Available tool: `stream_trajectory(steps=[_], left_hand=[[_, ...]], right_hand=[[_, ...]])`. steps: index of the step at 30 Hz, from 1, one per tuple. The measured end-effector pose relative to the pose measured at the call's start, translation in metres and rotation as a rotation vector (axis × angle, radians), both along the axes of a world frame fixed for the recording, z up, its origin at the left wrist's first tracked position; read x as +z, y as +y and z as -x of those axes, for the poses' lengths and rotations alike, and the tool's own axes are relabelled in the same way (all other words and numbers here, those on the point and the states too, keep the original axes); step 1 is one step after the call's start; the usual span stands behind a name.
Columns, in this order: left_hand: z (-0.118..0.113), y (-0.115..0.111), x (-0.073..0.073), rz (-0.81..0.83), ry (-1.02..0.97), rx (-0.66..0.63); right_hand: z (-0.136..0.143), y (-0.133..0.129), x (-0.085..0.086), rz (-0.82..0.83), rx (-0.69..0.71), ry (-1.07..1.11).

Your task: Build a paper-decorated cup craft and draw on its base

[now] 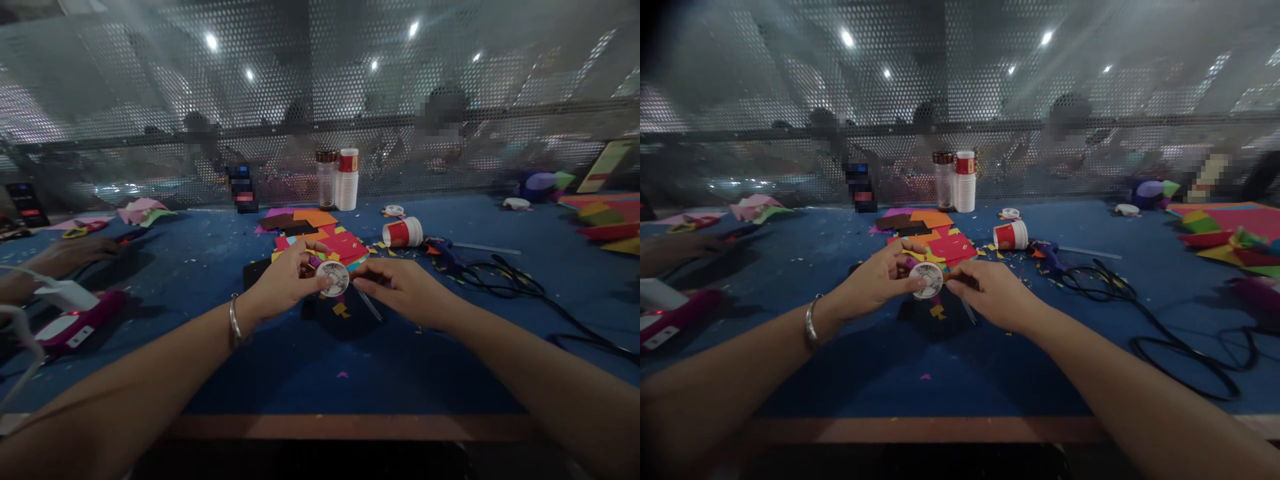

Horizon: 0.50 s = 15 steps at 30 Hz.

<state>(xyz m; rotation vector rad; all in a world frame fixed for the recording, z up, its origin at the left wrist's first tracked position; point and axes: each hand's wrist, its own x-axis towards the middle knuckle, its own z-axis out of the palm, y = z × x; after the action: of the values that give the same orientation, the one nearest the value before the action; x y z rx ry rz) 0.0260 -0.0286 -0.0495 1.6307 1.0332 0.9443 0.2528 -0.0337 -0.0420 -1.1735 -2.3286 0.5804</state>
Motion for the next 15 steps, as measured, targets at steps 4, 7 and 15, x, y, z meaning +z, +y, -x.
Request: stream_trajectory(steps=[4, 7, 15], left_hand=[[-0.0033, -0.0007, -0.0011, 0.087, -0.115, 0.026], [-0.0059, -0.0009, -0.0012, 0.159, -0.189, 0.025], [-0.0077, -0.0042, 0.0026, 0.203, -0.23, 0.039]], right_hand=[[0.0003, 0.0008, -0.0027, 0.048, -0.017, 0.025], [0.0003, 0.0024, -0.0051, 0.043, -0.025, 0.037], [0.0037, 0.0049, -0.005, 0.13, -0.107, 0.06]])
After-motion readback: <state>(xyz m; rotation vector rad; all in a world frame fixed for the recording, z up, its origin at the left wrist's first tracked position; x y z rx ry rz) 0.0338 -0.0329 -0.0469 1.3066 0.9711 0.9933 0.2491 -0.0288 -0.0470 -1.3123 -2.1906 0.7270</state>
